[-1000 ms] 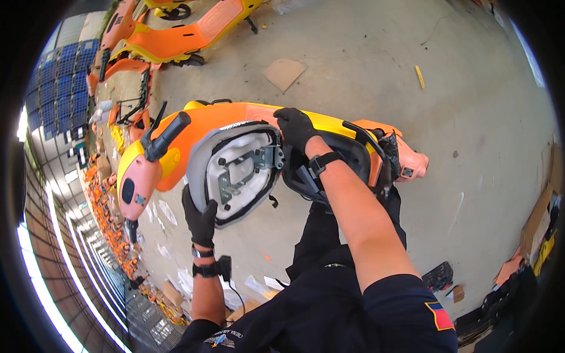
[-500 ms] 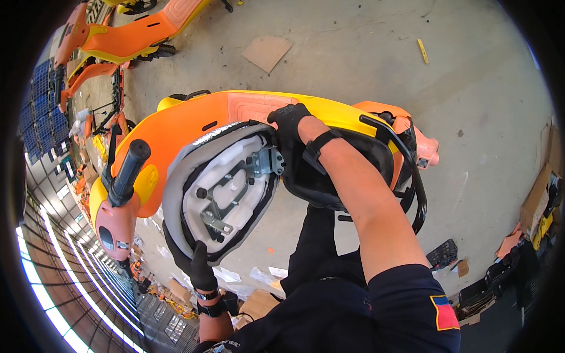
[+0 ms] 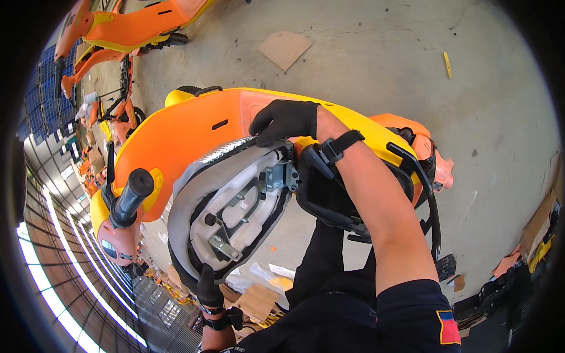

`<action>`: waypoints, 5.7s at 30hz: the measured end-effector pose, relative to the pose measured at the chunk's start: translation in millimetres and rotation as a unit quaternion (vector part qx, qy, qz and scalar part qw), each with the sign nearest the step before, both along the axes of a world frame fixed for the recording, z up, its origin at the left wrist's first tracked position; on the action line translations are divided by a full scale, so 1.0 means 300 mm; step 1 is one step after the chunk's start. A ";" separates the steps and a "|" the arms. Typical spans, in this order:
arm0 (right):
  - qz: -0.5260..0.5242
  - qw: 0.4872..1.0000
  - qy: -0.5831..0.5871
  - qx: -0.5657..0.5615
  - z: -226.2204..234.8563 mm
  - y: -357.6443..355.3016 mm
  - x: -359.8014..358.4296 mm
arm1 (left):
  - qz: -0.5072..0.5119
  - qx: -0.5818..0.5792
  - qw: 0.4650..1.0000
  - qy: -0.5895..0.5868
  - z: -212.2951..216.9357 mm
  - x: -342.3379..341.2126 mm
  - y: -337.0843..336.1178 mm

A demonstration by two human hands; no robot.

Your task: The person removes protective packing material from a scooter part and attaches the gray seat component to the orange body of an electric scooter.

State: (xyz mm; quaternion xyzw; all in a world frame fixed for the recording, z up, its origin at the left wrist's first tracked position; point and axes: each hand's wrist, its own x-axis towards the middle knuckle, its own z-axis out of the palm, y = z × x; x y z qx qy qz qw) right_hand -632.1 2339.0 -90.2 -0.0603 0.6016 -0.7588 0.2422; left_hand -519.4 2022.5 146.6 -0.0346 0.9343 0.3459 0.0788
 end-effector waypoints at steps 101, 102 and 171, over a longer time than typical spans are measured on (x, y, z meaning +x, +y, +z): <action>0.042 0.961 0.143 0.232 0.485 -0.196 -0.016 | -0.101 -0.078 0.986 0.109 0.068 0.206 0.082; 0.081 0.947 0.110 0.289 0.530 -0.159 -0.014 | -0.093 -0.074 0.987 0.110 0.061 0.215 0.083; -0.049 0.837 0.310 0.447 0.696 -0.501 0.432 | 0.015 0.270 0.963 0.006 -0.236 0.064 -0.262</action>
